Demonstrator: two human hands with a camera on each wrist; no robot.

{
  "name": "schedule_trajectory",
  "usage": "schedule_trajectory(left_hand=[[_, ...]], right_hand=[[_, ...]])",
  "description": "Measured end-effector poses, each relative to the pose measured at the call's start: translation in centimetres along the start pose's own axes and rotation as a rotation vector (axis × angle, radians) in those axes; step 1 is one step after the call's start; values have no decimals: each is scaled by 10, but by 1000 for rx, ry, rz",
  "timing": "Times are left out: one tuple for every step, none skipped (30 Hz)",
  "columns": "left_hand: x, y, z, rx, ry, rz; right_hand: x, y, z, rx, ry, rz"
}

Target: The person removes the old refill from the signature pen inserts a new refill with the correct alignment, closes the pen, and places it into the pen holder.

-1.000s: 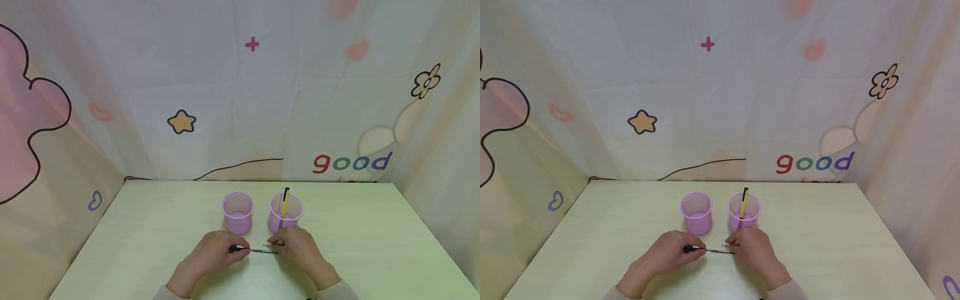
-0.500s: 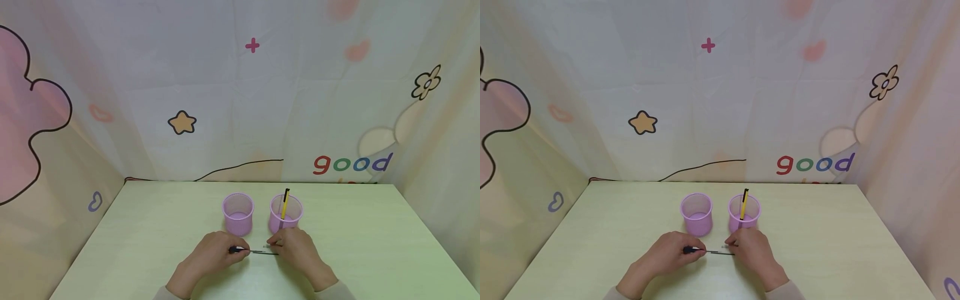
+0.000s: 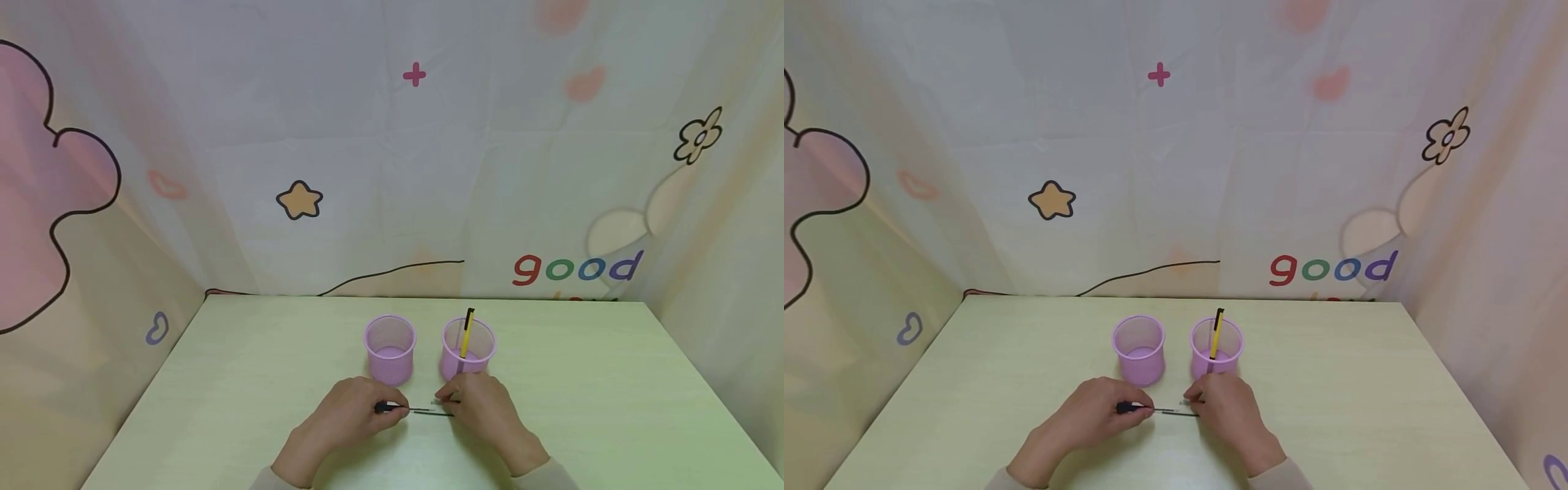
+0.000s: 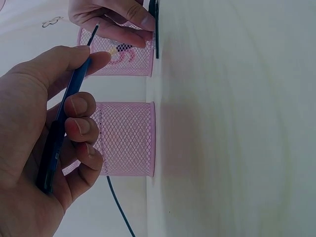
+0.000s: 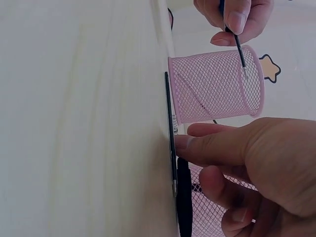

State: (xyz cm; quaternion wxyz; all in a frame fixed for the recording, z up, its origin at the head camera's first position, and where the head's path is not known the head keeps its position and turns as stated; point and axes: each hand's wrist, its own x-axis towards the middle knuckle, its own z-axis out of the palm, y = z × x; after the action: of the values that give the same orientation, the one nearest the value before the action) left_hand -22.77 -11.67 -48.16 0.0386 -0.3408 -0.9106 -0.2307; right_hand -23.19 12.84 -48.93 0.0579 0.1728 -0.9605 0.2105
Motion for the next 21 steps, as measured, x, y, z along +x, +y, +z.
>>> schedule_trajectory(left_hand=[[0,0,0,-1,2,0],[1,-1,0,-1,3,-1],[1,-1,0,-1,3,-1],[1,-1,0,-1,3,-4],[2,-2,0,0,1,-5],[2,-2,0,0,0,-6],[2,-2,0,1,0,-6],[2,-2,0,3,1,-4],[2,-2,0,6,2,-2],[3,-2,0,6,3,-1],[3,-2,0,9,5,3],[3,-2,-1,11,7,5],[3,-2,-1,12,10,6],[3,-2,-1,11,10,5],[3,-2,-1,11,9,4],[3,-2,-1,7,5,1],[3,-2,-1,3,3,-3],[3,-2,-1,2,-1,-7],[2,-2,-1,1,-3,-12],[2,-3,-1,1,-4,-15],[1,-3,-1,2,-3,-18]], right_hand=[[0,0,0,-1,2,0],[1,1,0,-2,5,0],[1,1,0,0,9,-1],[2,1,1,1,12,-2],[2,2,1,5,13,-4],[2,2,2,6,13,-7],[2,3,2,2,16,-10],[2,3,3,5,19,-15],[3,4,3,5,21,-19],[3,4,3,3,22,-26],[3,4,4,-3,26,-34],[3,4,4,-8,29,-42],[3,4,4,-13,32,-48],[3,3,3,-14,33,-53],[3,3,3,-19,33,-58],[3,3,3,-21,30,-63],[3,3,3,-24,27,-65],[3,3,2,-22,24,-66],[3,3,2,-22,20,-68],[3,3,2,-21,18,-73],[2,3,1,-19,17,-79]])
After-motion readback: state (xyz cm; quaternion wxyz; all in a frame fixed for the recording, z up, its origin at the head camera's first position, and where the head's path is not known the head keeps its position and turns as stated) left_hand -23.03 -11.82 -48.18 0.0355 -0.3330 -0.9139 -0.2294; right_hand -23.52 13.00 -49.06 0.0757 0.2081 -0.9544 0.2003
